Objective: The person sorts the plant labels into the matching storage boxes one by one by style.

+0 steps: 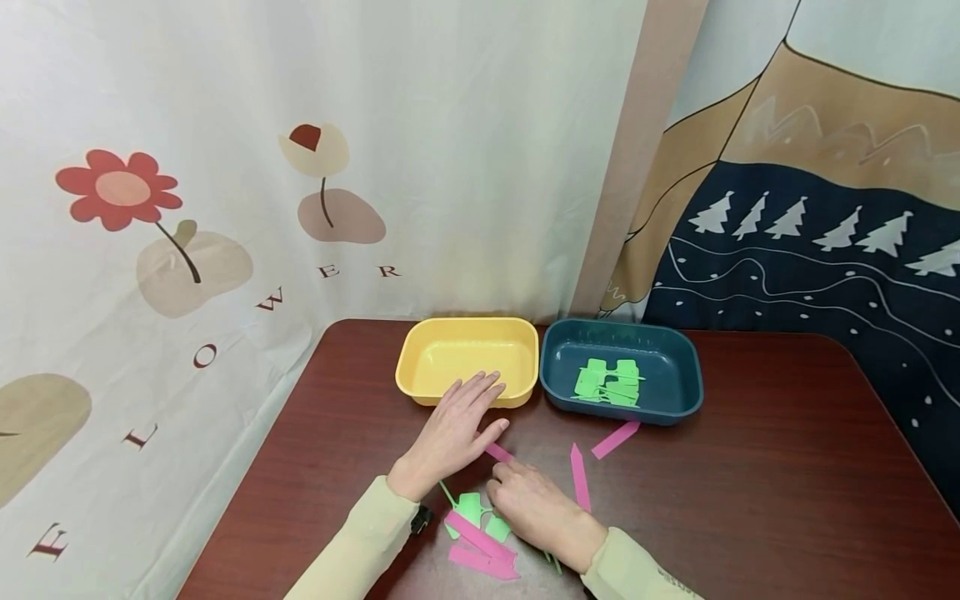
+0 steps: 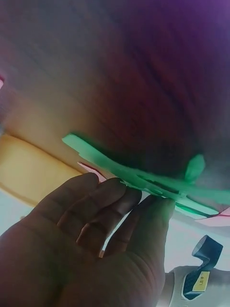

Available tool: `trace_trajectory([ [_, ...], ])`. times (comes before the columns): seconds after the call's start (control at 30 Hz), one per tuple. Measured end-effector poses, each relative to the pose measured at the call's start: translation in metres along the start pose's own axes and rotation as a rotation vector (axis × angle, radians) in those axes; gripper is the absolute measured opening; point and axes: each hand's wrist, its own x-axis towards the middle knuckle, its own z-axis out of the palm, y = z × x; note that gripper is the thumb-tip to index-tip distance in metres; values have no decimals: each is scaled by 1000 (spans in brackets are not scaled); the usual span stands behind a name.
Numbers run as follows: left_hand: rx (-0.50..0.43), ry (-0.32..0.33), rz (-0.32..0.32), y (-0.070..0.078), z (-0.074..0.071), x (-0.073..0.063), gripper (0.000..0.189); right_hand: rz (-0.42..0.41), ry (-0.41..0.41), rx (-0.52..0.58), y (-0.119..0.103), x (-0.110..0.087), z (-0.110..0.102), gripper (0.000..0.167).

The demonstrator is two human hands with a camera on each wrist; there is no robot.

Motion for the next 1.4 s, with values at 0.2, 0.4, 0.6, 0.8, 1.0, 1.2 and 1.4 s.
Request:
trace_trajectory([
  [0.2,-1,3,2,0,-1,0,52,-16,3,-49,1,2,0,11],
  [0.4,-5,-2,-6,0,-1,0,53,-25,24,-59,2,5,1,16],
  [0.6,-12,-4,-10,1,-2,0,54,-45,-4,-78,4,5,-1,16],
  [0.8,-8,8,-8,2,-4,2,55,-41,17,-72,7,3,-6,16],
  [1.0,-7,19,-12,1,-5,3,54,-55,66,-96,14,-4,-15,16],
  [1.2,-9,20,-15,0,-6,3,53,-29,120,-72,25,-13,-20,19],
  [1.4,-3,-11,9,-1,-4,4,55,25,133,-40,35,-23,-26,28],
])
